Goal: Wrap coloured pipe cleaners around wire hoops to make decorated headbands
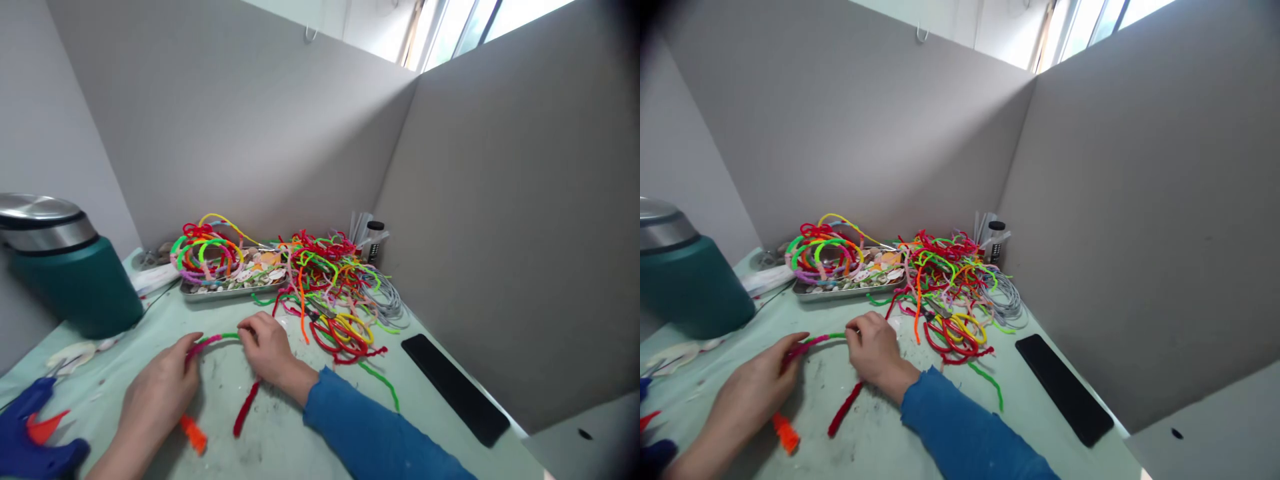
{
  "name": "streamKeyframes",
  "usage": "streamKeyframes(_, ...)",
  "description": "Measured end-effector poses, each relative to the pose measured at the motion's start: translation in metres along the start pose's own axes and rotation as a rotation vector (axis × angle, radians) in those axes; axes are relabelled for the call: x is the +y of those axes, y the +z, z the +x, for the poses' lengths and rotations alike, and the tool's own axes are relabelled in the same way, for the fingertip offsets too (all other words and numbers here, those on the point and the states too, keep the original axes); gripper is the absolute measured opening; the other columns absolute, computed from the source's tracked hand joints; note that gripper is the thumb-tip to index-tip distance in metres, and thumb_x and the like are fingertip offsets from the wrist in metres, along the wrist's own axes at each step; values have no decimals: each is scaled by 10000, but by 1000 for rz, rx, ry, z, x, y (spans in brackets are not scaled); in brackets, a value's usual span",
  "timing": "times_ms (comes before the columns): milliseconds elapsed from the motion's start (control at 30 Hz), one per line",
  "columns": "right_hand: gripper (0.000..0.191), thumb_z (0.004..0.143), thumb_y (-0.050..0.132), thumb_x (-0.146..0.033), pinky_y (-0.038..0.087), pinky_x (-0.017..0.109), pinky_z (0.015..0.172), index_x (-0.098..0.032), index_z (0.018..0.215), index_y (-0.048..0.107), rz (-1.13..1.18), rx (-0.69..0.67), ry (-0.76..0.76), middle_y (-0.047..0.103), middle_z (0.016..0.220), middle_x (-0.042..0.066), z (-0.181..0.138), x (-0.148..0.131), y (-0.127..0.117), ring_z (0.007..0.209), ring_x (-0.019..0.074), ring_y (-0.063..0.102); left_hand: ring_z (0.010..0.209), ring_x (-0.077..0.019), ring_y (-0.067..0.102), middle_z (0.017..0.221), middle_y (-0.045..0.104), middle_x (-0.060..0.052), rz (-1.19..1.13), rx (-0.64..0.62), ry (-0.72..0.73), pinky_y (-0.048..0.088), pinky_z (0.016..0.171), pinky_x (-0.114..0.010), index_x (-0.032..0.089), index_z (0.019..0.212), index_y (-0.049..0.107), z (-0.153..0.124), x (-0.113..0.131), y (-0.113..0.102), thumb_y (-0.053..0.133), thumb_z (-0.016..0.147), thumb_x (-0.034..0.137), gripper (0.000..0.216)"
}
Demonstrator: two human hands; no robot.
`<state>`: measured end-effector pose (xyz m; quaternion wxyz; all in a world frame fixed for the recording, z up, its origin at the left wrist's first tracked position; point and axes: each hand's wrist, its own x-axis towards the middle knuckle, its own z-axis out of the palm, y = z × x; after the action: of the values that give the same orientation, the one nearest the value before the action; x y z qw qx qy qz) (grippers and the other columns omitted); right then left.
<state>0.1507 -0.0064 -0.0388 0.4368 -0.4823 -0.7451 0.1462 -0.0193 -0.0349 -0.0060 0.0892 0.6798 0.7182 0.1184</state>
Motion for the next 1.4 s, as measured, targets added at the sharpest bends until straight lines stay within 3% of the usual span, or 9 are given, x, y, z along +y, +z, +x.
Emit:
streamKeyframes(267, 149, 852, 490, -177, 403, 253, 718, -179, 832, 637, -151, -159, -35, 626, 834, 35, -9, -3, -89, 802, 152, 554, 906, -289, 613, 998, 666, -106, 27, 23, -5, 433, 716, -351, 244, 1205, 518, -1, -2, 1, 323, 854, 291, 404)
streamKeyframes(433, 210, 861, 453, -267, 378, 286, 706, -198, 804, 642, -429, -137, 146, 634, 834, 41, -32, 24, -160, 788, 181, 556, 939, -252, 613, 1033, 689, -72, -84, 24, -22, 424, 780, -316, 206, 1141, 560, -1, -6, -6, 388, 835, 299, 363)
streamKeyframes(567, 236, 829, 479, -361, 372, 285, 637, -210, 756, 645, -587, -268, 316, 634, 810, 65, -61, 43, -195, 765, 211, 568, 948, -272, 600, 1059, 669, -98, -42, 93, -10, 418, 745, -331, 189, 1066, 600, -7, -2, -16, 342, 856, 331, 362)
streamKeyframes(633, 210, 796, 515, -380, 369, 282, 614, -222, 746, 645, -615, -331, 375, 640, 805, 65, -76, 49, -199, 765, 221, 575, 919, -241, 604, 1027, 675, -70, -69, 114, 72, 408, 729, -300, 214, 972, 632, -13, 6, -18, 350, 860, 344, 329)
streamKeyframes(733, 193, 756, 553, -341, 386, 288, 659, -233, 875, 660, -576, -358, 400, 654, 878, 75, -93, 53, -195, 816, 231, 588, 766, -186, 612, 812, 689, -21, -138, -46, 349, 377, 641, -260, 236, 769, 643, -25, 24, -15, 375, 862, 374, 317)
streamKeyframes(867, 215, 790, 496, -285, 379, 287, 654, -243, 921, 662, -557, -324, 421, 679, 865, 63, -97, 54, -188, 793, 224, 606, 700, -202, 599, 736, 669, -21, -73, -213, 486, 321, 568, -263, 225, 698, 624, -38, 40, -3, 543, 747, 421, 217)
streamKeyframes(1033, 200, 787, 491, -283, 367, 261, 588, -188, 763, 666, -320, -152, 436, 656, 707, 33, -81, 51, -190, 662, 178, 569, 725, -214, 601, 760, 665, -54, -28, -224, 495, 319, 584, -272, 215, 729, 598, -39, 39, 7, 469, 763, 272, 145)
streamKeyframes(1233, 216, 767, 552, -311, 257, 210, 419, -162, 893, 642, 365, 102, 533, 475, 470, -46, -65, 37, -194, 404, 86, 363, 746, -223, 608, 761, 659, -56, -38, -245, 479, 334, 601, -275, 225, 745, 586, -34, 32, 12, 424, 788, 309, 187)
streamKeyframes(1400, 234, 781, 554, -322, 249, 208, 429, -171, 944, 628, 393, 238, 486, 463, 500, -49, -58, 37, -209, 428, 83, 348, 760, -227, 613, 778, 664, -58, -41, -275, 469, 344, 608, -280, 228, 752, 591, -33, 33, 11, 413, 794, 328, 209)
